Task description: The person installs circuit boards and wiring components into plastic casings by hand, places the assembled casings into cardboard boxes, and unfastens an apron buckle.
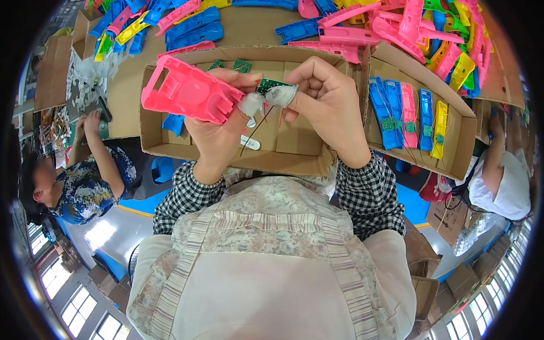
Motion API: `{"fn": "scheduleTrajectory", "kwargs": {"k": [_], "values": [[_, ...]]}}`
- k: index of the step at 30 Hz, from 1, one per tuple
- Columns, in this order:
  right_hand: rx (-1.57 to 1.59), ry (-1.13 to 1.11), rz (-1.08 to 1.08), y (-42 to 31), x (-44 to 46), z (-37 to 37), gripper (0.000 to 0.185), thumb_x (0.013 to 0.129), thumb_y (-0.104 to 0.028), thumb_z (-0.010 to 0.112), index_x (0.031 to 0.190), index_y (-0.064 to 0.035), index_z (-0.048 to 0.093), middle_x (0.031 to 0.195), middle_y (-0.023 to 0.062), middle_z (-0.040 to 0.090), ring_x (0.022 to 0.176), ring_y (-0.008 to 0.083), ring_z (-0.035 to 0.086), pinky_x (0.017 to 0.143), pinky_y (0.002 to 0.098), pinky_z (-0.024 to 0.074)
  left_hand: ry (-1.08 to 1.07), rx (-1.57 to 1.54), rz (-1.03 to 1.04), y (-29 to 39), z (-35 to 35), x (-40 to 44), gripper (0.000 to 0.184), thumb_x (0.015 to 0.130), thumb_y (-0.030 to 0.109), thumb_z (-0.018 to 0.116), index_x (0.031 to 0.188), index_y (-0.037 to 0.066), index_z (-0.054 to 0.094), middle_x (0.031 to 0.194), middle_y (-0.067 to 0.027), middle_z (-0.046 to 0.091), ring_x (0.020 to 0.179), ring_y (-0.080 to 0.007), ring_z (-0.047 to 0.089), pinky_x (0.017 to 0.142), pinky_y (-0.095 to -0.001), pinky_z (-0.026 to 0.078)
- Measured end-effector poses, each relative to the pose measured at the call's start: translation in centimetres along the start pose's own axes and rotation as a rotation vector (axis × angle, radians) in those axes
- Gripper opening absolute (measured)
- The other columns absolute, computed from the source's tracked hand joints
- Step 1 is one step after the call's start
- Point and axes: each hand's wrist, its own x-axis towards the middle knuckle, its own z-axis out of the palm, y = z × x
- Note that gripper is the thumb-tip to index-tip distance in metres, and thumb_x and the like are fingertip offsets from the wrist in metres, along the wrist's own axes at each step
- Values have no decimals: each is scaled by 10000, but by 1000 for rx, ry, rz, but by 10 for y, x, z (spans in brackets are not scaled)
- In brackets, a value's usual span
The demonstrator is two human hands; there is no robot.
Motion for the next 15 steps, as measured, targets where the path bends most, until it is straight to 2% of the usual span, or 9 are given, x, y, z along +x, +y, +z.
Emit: {"fn": "scheduleTrajectory", "kwargs": {"k": [5, 7, 8, 9, 10, 11, 13, 14, 15], "values": [[36, 29, -49, 8, 4, -1, 114, 833, -6, 604, 927, 3, 542, 819, 54, 617, 688, 90, 592, 585, 207, 486, -30, 121, -30, -4, -7, 3, 373, 759, -92, 634, 1103, -17, 509, 1019, -120, 626, 888, -186, 636, 758, -288, 539], [-35, 124, -193, 8, 3, -6, 115, 846, -4, 579, 955, 6, 544, 859, 65, 616, 744, 112, 597, 653, 235, 490, 74, -288, -538, 1, -13, 11, 422, 815, 18, 632, 1187, 2, 433, 1113, -149, 588, 962, -236, 623, 787, -341, 546], [-111, 186, -283, 5, 0, -11, 120, 850, 0, 566, 968, 8, 545, 889, 73, 614, 780, 123, 599, 691, 247, 490, 79, -284, -535, -2, -22, 14, 422, 815, 18, 632, 1187, 2, 433, 1113, -149, 588, 962, -236, 623, 787, -341, 546], [-215, 228, -429, 5, -2, -15, 148, 848, 23, 547, 995, 13, 550, 951, 77, 595, 828, 135, 595, 723, 246, 484, 74, -452, -627, -9, -37, 16, 424, 842, 82, 618, 1205, 7, 411, 1156, -162, 562, 1003, -261, 606, 807, -372, 541], [-210, 224, -431, 1, -4, -20, 148, 848, 23, 547, 995, 13, 550, 951, 77, 595, 828, 135, 595, 723, 246, 484, 69, -620, -717, -12, -44, 18, 435, 869, 146, 605, 1222, 12, 389, 1199, -175, 536, 1044, -286, 588, 828, -402, 536], [-399, 182, -479, -5, -7, -25, 168, 846, 31, 542, 1012, 12, 553, 968, 73, 584, 844, 137, 590, 736, 247, 479, 58, -534, -727, -10, -45, 20, 436, 924, 277, 517, 1242, 7, 390, 1244, -193, 505, 1091, -306, 558, 868, -416, 514], [-698, 45, -584, -10, -7, -27, 205, 845, 40, 536, 1046, 7, 560, 980, 56, 566, 829, 122, 584, 712, 227, 470, 5, -586, -732, -12, -44, 24, 451, 938, 309, 475, 1259, 6, 384, 1248, -197, 503, 1089, -306, 559, 871, -411, 512], [-699, 49, -583, -12, -7, -21, 205, 845, 40, 536, 1046, 7, 560, 980, 56, 566, 829, 122, 584, 712, 227, 470, -53, -642, -731, -13, -42, 26, 470, 952, 341, 433, 1275, 4, 378, 1251, -201, 502, 1087, -306, 561, 874, -406, 511], [-529, 9, -344, -15, -7, -10, 202, 843, 30, 547, 1043, 3, 562, 981, 54, 567, 811, 110, 581, 691, 217, 467, -59, -644, -734, -12, -37, 27, 470, 952, 341, 433, 1275, 4, 378, 1251, -201, 502, 1087, -306, 561, 874, -406, 511]]}}
